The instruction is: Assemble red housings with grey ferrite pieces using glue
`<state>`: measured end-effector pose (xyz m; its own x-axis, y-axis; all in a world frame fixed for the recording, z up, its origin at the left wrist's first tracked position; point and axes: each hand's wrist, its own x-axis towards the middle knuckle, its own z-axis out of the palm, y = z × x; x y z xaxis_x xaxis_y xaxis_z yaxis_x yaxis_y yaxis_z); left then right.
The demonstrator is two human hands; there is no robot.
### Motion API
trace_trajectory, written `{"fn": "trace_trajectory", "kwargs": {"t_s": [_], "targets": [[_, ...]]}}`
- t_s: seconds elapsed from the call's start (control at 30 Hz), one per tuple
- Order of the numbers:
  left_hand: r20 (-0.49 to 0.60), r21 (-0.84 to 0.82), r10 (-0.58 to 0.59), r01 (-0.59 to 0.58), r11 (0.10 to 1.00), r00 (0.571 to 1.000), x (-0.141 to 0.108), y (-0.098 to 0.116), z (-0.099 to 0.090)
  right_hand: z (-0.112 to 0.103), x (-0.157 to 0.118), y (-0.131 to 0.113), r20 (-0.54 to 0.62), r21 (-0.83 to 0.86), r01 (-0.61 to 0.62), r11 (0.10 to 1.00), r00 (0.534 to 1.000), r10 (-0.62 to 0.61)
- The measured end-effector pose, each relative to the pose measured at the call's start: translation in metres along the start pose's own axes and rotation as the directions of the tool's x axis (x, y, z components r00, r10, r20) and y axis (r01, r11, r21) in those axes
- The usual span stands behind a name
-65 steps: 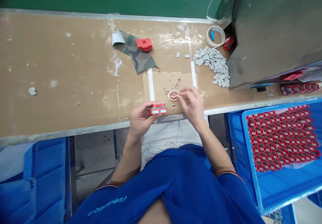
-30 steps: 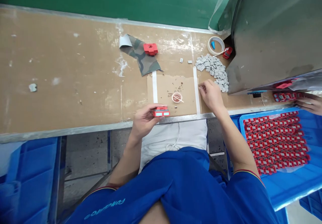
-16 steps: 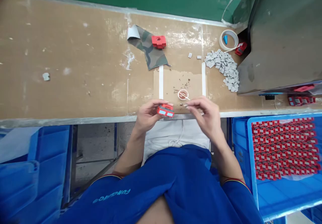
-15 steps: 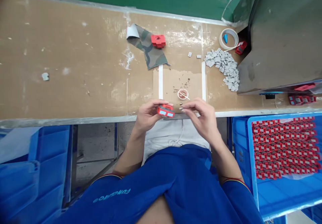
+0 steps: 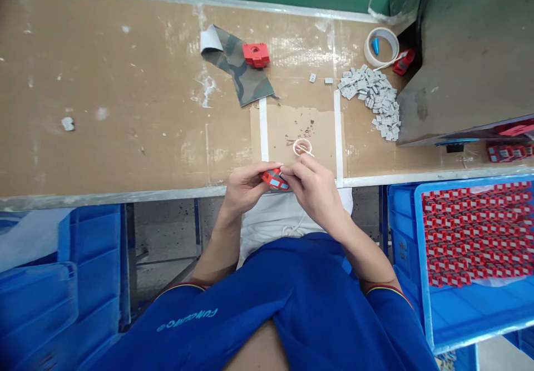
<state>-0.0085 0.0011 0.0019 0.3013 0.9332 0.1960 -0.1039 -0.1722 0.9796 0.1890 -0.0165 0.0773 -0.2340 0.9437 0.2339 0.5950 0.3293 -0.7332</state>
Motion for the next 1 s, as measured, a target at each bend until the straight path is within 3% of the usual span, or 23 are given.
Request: {"fn": "trace_trajectory", "kwargs": {"t_s": [0.13, 0.27, 0.43, 0.53, 0.63, 0.77, 0.87, 1.0], "targets": [[-0.013, 0.042, -0.003, 0.003, 0.999, 1.000, -0.001, 0.002, 0.001, 0.005, -0.004, -0.010, -0.006, -0.261, 0.049, 0.964, 0.999, -0.052], [-0.015, 0.089, -0.006, 0.007, 0.996, 1.000, -0.002, 0.003, 0.002, 0.009, -0.010, -0.014, -0.002, -0.308, 0.051, 0.950, 0.999, -0.054], [0.029, 0.062, -0.027, 0.025, 0.998, 0.999, -0.001, 0.004, -0.003, 0.006, -0.016, -0.011, -0.013, -0.191, 0.061, 0.980, 0.998, -0.065], [0.085, 0.025, -0.021, 0.019, 1.000, 0.996, 0.000, 0.005, -0.005, 0.004, -0.019, -0.007, -0.044, 0.009, 0.053, 0.999, 0.998, -0.052], [0.097, -0.002, -0.044, 0.044, 0.999, 0.994, 0.000, 0.004, -0.006, 0.005, -0.022, -0.003, -0.081, 0.195, -0.056, 0.979, 0.994, 0.073], [0.038, -0.047, -0.065, 0.067, 0.997, 0.997, -0.002, 0.002, -0.003, 0.009, -0.022, -0.001, -0.066, 0.254, -0.151, 0.955, 0.983, 0.173], [0.012, -0.058, -0.054, 0.055, 0.997, 0.998, -0.002, 0.002, -0.001, 0.009, -0.019, 0.000, -0.066, 0.169, -0.064, 0.984, 0.995, 0.077], [0.009, -0.013, -0.056, 0.056, 0.998, 0.998, -0.002, 0.006, -0.001, 0.003, -0.013, -0.001, 0.013, -0.075, 0.111, 0.991, 0.994, -0.110]]}}
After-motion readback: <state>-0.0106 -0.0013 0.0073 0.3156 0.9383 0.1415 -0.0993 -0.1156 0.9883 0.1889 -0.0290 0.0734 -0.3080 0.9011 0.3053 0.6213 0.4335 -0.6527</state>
